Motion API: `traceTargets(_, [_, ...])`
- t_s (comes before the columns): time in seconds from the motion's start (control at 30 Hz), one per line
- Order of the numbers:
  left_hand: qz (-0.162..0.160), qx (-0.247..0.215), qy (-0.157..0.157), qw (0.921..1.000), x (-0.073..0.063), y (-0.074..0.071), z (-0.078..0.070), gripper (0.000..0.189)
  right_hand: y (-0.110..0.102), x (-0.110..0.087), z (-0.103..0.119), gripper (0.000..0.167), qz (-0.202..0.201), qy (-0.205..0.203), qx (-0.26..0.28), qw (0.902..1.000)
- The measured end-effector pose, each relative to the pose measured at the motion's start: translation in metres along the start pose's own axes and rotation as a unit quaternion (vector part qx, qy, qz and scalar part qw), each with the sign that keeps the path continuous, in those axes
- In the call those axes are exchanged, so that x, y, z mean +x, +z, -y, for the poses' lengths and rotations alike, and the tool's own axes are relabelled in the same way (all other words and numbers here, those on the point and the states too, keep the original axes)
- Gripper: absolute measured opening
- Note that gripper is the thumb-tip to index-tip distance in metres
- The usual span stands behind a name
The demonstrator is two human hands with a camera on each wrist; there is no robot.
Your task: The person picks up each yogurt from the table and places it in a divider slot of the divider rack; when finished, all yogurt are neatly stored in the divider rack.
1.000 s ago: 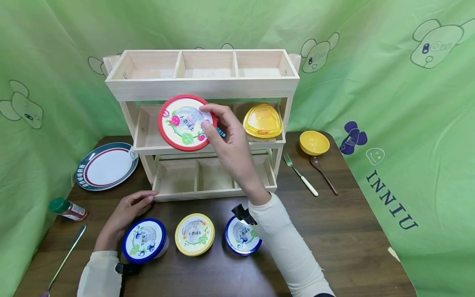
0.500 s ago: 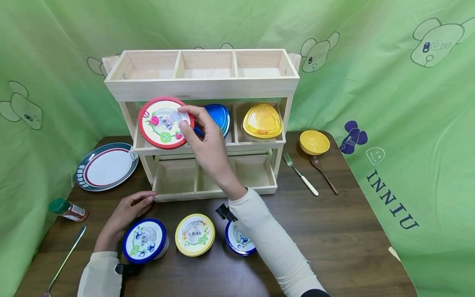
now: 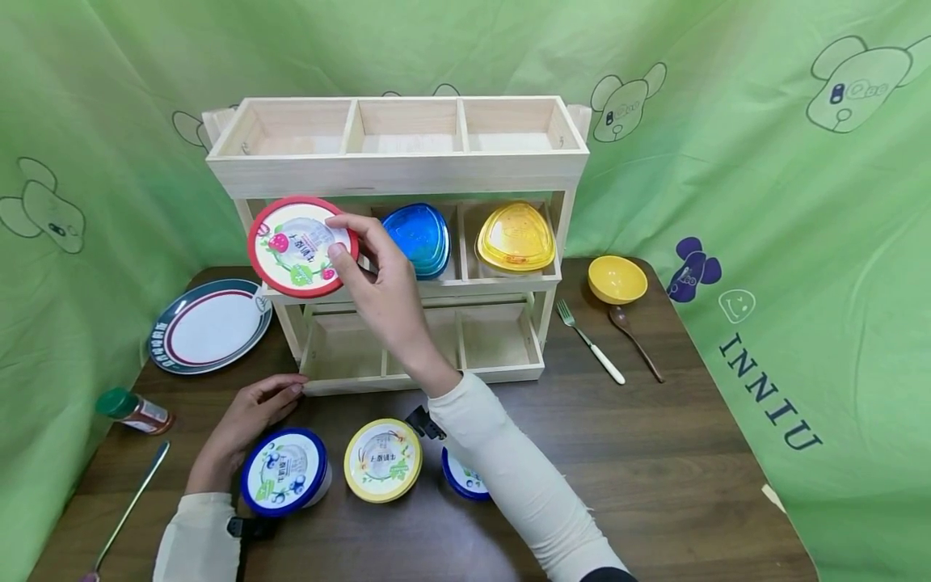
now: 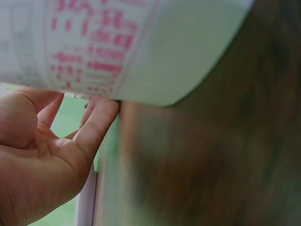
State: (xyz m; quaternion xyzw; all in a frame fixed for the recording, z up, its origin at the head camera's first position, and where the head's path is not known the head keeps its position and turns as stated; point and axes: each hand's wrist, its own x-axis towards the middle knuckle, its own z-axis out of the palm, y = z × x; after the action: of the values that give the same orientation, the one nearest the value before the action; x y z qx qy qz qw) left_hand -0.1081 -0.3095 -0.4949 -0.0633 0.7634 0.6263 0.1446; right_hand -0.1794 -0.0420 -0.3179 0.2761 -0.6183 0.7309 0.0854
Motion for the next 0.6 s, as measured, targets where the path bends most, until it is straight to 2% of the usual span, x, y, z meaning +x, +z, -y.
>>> traceTargets(0.2, [0.003, -0.005, 0.009, 0.9999, 0.0, 0.0, 0.0, 0.041, 0.013, 0.0, -0.006, 0.034, -0.033, -0.007, 0.008, 0.9994])
traceTargets(0.6, [0.001, -0.003, 0.01, 0.9999, -0.001, 0.0, 0.0, 0.042, 0.025, -0.005, -0.017, 0.036, -0.061, -0.006, 0.012, 0.998])
